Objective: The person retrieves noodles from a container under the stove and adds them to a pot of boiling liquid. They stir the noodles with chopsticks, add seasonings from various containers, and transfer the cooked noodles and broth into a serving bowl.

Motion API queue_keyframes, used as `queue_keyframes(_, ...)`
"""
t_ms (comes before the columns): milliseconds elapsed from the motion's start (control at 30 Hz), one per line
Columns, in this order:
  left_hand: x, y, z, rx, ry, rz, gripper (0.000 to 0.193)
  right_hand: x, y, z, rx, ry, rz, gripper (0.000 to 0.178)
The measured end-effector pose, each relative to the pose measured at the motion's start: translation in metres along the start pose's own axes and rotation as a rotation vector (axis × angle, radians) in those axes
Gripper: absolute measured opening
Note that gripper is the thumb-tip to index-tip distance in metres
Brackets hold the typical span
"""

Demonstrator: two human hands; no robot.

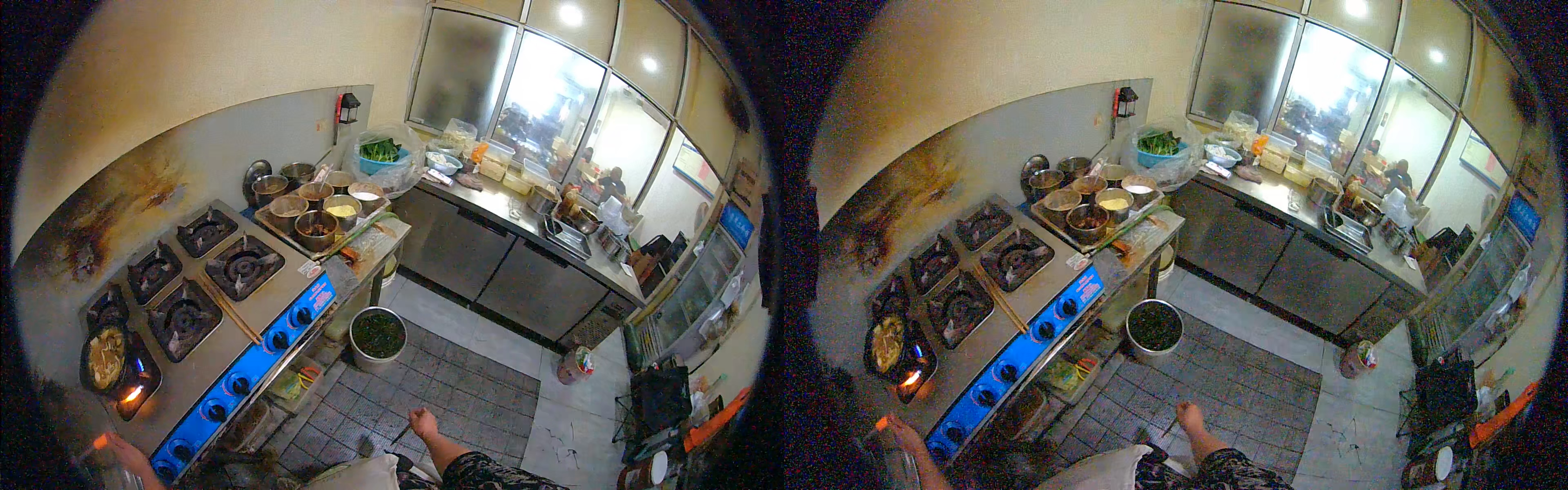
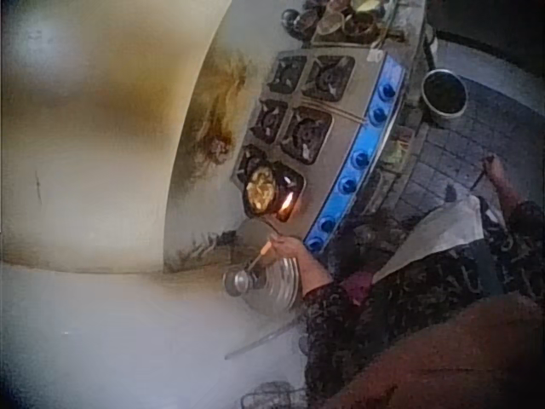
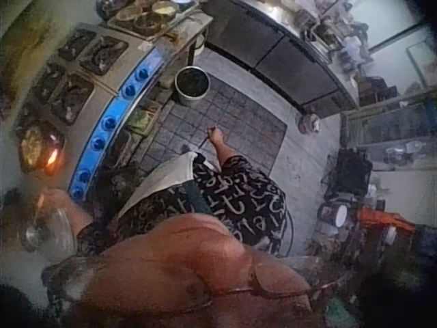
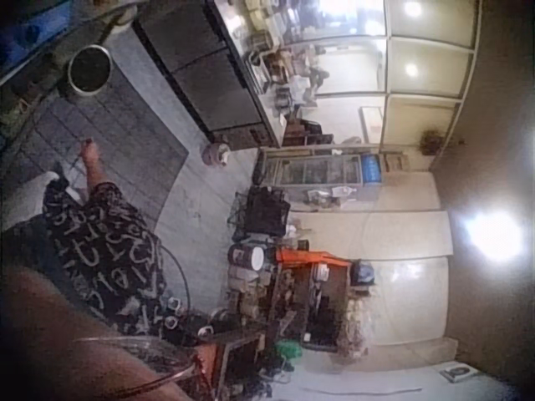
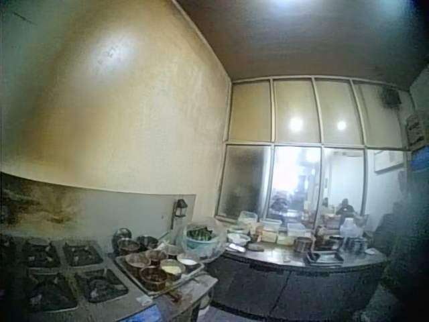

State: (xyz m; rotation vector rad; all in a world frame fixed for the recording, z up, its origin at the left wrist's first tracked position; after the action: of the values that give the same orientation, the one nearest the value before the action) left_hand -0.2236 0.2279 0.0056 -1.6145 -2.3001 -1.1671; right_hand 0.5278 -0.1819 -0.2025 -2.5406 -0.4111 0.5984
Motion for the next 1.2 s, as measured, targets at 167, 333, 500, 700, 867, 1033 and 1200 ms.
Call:
queue_keyframes(167, 0.003, -0.002, 0.011, 0.197, 0.019, 0.103, 0.043, 0.002, 0.003, -0.001, -0.035, 0.068, -0.098, 0.031)
queue_keyframes(333, -0.024, 0.076, 0.004, 0.631, -0.252, 0.093, 0.041, 0.002, 0.015, -0.013, 0.049, 0.097, -0.148, 0.027)
queue_keyframes(500, -0.013, 0.032, -0.005, 0.181, 0.057, 0.190, 0.039, 0.002, -0.003, -0.009, 0.280, 0.082, -0.131, 0.027)
queue_keyframes(700, -0.021, 0.095, -0.012, 0.045, 0.058, -0.060, 0.032, 0.054, 0.101, 0.029, 0.412, -0.029, 0.037, 0.026)
queue_keyframes(867, -0.018, 0.109, -0.043, 0.020, 0.232, -0.041, 0.031, 0.082, 0.100, 0.053, 0.667, -0.160, -0.054, 0.010)
queue_keyframes(1033, -0.019, 0.099, -0.040, 0.012, 0.197, -0.034, 0.032, 0.070, 0.075, 0.045, 0.627, -0.180, 0.032, 0.019)
queue_keyframes(1200, -0.019, 0.103, -0.038, 0.059, 0.152, -0.084, 0.034, 0.070, 0.065, 0.039, 0.622, -0.196, 0.070, 0.033)
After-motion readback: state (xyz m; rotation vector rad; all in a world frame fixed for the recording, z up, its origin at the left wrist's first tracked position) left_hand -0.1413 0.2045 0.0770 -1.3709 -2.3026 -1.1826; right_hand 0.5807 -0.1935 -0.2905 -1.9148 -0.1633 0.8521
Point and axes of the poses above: each hand's wrist, its own x-axis towards the middle knuckle, its own z-axis out of the palm, y = z × x, the point moved 9 cm from there along x, towards the middle knuckle, and after that the axes turned 4 degrees about z, right-handed, at the moved point
